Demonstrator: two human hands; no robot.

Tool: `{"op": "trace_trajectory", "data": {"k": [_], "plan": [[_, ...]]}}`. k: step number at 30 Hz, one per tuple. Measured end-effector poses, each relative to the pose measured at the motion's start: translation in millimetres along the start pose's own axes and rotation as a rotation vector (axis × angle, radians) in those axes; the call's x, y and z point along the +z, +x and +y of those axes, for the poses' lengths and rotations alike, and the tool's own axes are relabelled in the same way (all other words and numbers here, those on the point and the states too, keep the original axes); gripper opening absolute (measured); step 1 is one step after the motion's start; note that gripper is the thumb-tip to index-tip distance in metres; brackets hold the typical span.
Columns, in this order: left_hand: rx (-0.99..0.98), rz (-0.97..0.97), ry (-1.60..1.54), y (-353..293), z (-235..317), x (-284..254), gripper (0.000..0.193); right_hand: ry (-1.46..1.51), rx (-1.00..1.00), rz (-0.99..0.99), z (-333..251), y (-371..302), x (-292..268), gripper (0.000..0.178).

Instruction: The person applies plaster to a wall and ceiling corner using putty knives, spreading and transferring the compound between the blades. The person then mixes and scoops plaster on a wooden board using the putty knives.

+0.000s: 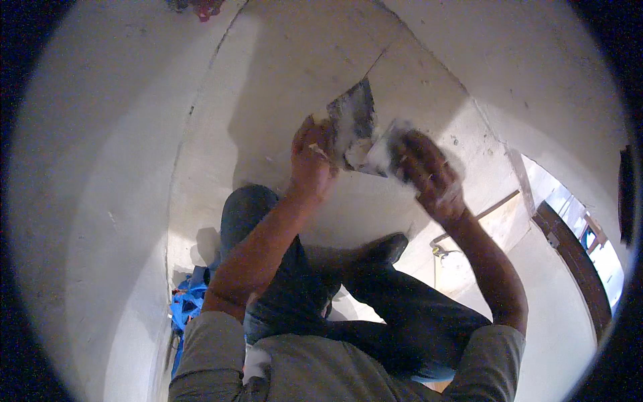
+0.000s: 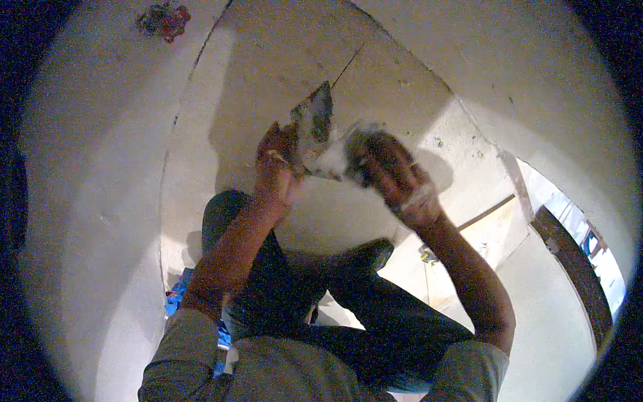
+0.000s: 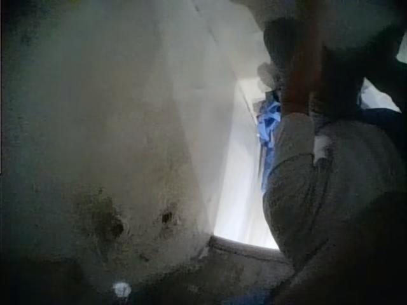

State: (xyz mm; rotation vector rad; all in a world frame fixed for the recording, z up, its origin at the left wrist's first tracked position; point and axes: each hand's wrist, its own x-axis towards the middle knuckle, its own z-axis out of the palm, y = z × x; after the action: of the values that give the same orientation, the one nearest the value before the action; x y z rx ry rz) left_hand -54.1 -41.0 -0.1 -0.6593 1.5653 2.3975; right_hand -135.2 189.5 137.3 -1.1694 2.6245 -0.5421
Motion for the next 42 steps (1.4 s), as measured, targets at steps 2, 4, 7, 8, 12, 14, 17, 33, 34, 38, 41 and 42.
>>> {"op": "trace_trajectory", "data": {"k": [2, 4, 7, 8, 12, 14, 17, 33, 34, 38, 41, 42], "plan": [[0.106, -0.075, 0.448, 9.4, 10.4, -0.9, 0.038, -0.101, 0.044, -0.079, 29.8, -13.7, -8.8, 0.050], [0.673, -0.048, 1.459, 17.2, 54.8, 7.4, 0.035, -0.123, 0.052, -0.100, 45.7, -20.7, -22.3, 0.052], [0.140, -0.046, 0.457, 15.5, 71.9, 20.9, 0.034, -0.104, 0.009, -0.093, 36.6, 4.8, -68.9, 0.050], [-0.028, 0.001, 0.117, 14.3, 69.6, 20.1, 0.033, -0.107, -0.022, -0.147, 29.8, 15.9, -77.7, 0.046], [0.395, -0.095, 0.757, 25.8, 40.0, -4.8, 0.032, -0.223, -0.271, -0.397, 11.3, 47.2, -88.1, 0.041], [0.929, -0.135, 1.113, 24.4, 36.0, -9.4, 0.030, -0.195, -0.288, -0.380, 6.5, 46.5, -82.4, 0.042], [0.101, -0.298, 0.583, 26.5, 48.6, 11.0, 0.029, -0.175, -0.291, -0.356, 2.7, 43.3, -67.6, 0.043], [0.085, -0.303, 0.461, 21.1, 43.1, -1.0, 0.021, -0.349, -0.416, -0.370, -15.9, 51.2, -53.4, 0.035], [0.169, -0.269, 0.444, 20.9, 41.3, -3.8, 0.022, -0.348, -0.416, -0.366, -15.8, 48.2, -50.9, 0.035], [-0.062, -0.388, 0.678, 23.6, 63.5, 1.5, 0.042, -0.249, -0.302, -0.439, -15.5, 41.6, -49.6, 0.034], [-0.163, -0.380, 0.481, 29.5, 57.8, -0.7, 0.040, -0.194, -0.199, -0.515, -15.0, 49.1, -57.2, 0.034], [-0.203, -0.298, 0.430, 30.3, 60.5, 1.4, 0.033, -0.154, -0.111, -0.578, -12.6, 49.3, -59.8, 0.035]]}}
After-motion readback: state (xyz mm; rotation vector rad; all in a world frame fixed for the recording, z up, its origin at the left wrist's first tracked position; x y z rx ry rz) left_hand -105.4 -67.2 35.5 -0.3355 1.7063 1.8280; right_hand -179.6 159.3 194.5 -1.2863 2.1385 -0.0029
